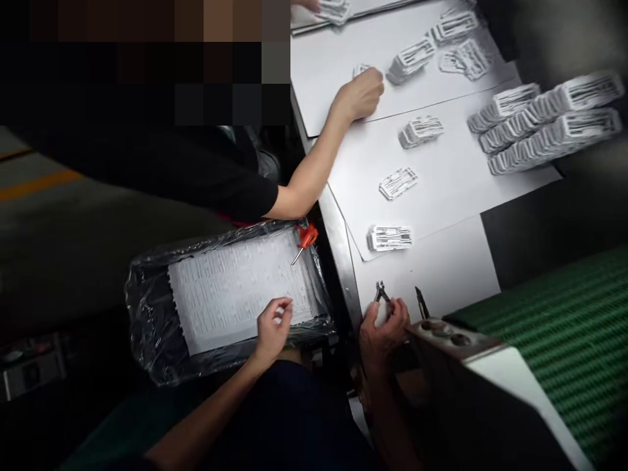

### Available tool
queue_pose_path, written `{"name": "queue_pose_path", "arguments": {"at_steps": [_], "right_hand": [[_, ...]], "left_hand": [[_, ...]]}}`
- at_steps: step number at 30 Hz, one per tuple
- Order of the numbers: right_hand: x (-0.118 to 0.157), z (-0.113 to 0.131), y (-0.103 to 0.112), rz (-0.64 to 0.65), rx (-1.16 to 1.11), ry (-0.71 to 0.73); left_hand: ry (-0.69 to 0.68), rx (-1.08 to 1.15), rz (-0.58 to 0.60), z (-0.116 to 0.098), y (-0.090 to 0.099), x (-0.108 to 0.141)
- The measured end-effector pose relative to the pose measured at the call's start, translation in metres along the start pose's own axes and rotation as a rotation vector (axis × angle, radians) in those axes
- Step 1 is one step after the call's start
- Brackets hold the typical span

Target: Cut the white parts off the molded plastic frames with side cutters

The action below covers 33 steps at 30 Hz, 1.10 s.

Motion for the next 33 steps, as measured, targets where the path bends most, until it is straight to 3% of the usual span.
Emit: {"name": "queue_pose_path", "arguments": {"at_steps": [4, 6, 8, 10, 14, 16, 18, 20, 22, 29, 33], "right_hand": [[0.0, 0.0, 0.0, -0.072, 0.03, 0.063], [0.0, 0.001, 0.0, -0.093, 0.054, 0.088], [0.0, 0.002, 0.0, -0.095, 0.081, 0.103], [0.001, 0.004, 0.002, -0.113, 0.09, 0.117], [0.018, 0.012, 0.022, -0.118, 0.035, 0.162], [0.04, 0.019, 0.032, 0.018, 0.01, 0.186], [0.069, 0.029, 0.035, 0.288, -0.002, 0.246], [0.097, 0.04, 0.03, 0.545, -0.011, 0.323], [0.116, 0.052, 0.016, 0.683, -0.009, 0.369], [0.116, 0.067, -0.076, 0.993, 0.158, 0.428], [0.106, 0.069, -0.096, 1.073, 0.243, 0.488]], "left_hand": [[0.211, -0.338, 0.02, 0.109, 0.063, 0.014], [0.247, -0.465, 0.034, 0.14, 0.081, 0.01], [0.205, -0.529, 0.081, 0.154, 0.08, 0.006], [0.092, -0.53, 0.182, 0.151, 0.059, 0.004], [-0.178, -0.468, 0.452, 0.123, -0.01, 0.016], [-0.256, -0.487, 0.524, 0.112, -0.038, 0.022], [-0.295, -0.54, 0.54, 0.107, -0.053, 0.025], [-0.319, -0.596, 0.522, 0.105, -0.059, 0.025], [-0.345, -0.638, 0.495, 0.105, -0.058, 0.023], [-0.436, -0.693, 0.508, 0.107, -0.056, 0.02], [-0.428, -0.655, 0.528, 0.111, -0.057, 0.017]]}}
Point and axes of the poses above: each hand's wrist, its own x-axis away from the middle knuckle, its own y-axis out of the back of the hand, z = x × y, the point moved 3 cm from there along -x, towards the middle knuckle, and after that the axes turned 15 degrees about -z, right-handed, at the moved point
